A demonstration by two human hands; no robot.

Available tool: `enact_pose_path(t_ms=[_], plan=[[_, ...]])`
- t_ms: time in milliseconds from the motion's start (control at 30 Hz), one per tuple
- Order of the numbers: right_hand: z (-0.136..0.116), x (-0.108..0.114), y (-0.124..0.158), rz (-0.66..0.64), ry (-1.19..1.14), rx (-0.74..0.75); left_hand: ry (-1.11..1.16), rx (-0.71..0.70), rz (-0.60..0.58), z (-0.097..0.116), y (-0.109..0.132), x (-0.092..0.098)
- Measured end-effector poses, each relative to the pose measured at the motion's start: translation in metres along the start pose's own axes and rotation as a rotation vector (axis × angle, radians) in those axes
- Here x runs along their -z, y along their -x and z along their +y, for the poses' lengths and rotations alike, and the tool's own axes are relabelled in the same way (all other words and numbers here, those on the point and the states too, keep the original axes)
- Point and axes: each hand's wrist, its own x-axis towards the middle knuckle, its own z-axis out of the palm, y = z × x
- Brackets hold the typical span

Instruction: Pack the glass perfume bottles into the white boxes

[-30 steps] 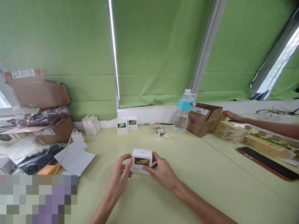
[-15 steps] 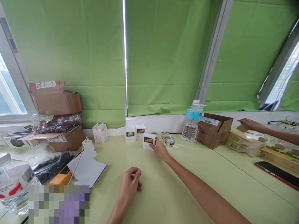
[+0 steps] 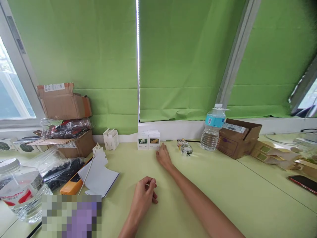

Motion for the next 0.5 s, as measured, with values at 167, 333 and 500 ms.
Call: enact_pose_path(t_ms=[167, 333, 500], plan=[[-0.011, 0.009, 0.024, -0.011, -0.043, 0.234, -0.038, -0.094, 0.128, 0.017, 0.009, -0.002], [-0.039, 0.009, 0.054, -0.119, -0.104, 0.489, -0.096, -0.223, 0.177, 0.036, 0.021, -0.004], [-0.079, 0.001, 0.077, -0.263, -0.134, 0.675, -0.121, -0.289, 0.232, 0.042, 0.022, 0.001]])
